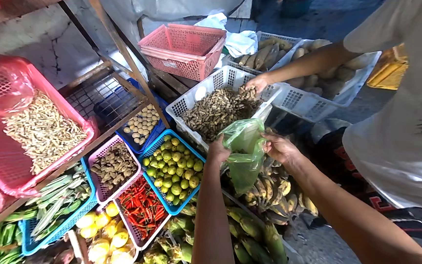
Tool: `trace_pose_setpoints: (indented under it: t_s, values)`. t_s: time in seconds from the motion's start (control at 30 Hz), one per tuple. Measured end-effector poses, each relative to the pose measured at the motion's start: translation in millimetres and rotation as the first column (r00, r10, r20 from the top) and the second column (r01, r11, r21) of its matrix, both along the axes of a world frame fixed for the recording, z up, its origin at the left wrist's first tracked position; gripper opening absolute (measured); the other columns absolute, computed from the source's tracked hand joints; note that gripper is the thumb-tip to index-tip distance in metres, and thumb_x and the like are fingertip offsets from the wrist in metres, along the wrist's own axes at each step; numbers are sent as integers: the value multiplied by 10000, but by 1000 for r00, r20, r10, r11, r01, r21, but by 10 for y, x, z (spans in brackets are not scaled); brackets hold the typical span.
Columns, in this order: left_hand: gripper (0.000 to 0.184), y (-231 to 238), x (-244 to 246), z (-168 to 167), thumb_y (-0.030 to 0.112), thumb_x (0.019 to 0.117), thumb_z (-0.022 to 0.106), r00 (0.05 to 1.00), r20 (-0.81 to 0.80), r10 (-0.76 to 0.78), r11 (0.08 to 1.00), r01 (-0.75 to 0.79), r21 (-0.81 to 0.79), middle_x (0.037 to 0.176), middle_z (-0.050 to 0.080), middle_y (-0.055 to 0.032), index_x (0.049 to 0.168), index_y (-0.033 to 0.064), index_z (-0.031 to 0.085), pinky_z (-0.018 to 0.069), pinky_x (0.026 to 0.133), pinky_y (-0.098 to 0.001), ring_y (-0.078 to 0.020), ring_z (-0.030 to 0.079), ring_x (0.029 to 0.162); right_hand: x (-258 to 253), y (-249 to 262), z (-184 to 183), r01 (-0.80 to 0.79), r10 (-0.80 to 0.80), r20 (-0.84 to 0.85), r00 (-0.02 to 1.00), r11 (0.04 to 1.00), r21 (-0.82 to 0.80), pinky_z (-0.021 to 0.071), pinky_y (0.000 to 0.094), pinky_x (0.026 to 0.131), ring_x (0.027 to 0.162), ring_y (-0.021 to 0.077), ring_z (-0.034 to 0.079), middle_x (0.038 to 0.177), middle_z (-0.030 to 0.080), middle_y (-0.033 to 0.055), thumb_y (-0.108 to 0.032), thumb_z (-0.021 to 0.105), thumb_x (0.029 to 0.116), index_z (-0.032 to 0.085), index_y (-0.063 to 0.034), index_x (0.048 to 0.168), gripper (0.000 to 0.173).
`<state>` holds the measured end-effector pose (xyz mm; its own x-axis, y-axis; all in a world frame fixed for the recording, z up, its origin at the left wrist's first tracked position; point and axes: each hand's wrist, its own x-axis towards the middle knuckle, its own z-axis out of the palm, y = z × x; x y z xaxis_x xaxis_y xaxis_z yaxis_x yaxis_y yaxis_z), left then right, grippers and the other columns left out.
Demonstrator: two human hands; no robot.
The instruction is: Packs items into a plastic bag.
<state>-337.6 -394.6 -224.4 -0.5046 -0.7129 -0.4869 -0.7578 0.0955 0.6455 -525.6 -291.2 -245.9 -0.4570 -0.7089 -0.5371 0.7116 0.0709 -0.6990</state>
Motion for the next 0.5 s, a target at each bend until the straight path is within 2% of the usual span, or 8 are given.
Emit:
trace_pose_setpoints:
  t_s: [0.2,0.5]
  values:
    - [768,3,-6,9,100,967,652,1000,5,6,1000,-6,12,1477,509,-238,1627,137,263,570,916,-475,-339,648,1178,6,-2,5,-5,5,2,1000,1000,2,542,203,561,553,65,540,817,563,23,-29,499,1042,514,-64,1199,162]
    - [764,-4,-8,-7,93,959,661,1000,-8,15,1000,-15,15,1497,482,-245,1621,134,281,569,930,-487,-349,631,1208,-15,1,14,-10,10,5,1000,1000,5,540,196,548,532,56,531,795,555,15,-32,486,1047,506,-64,1194,152]
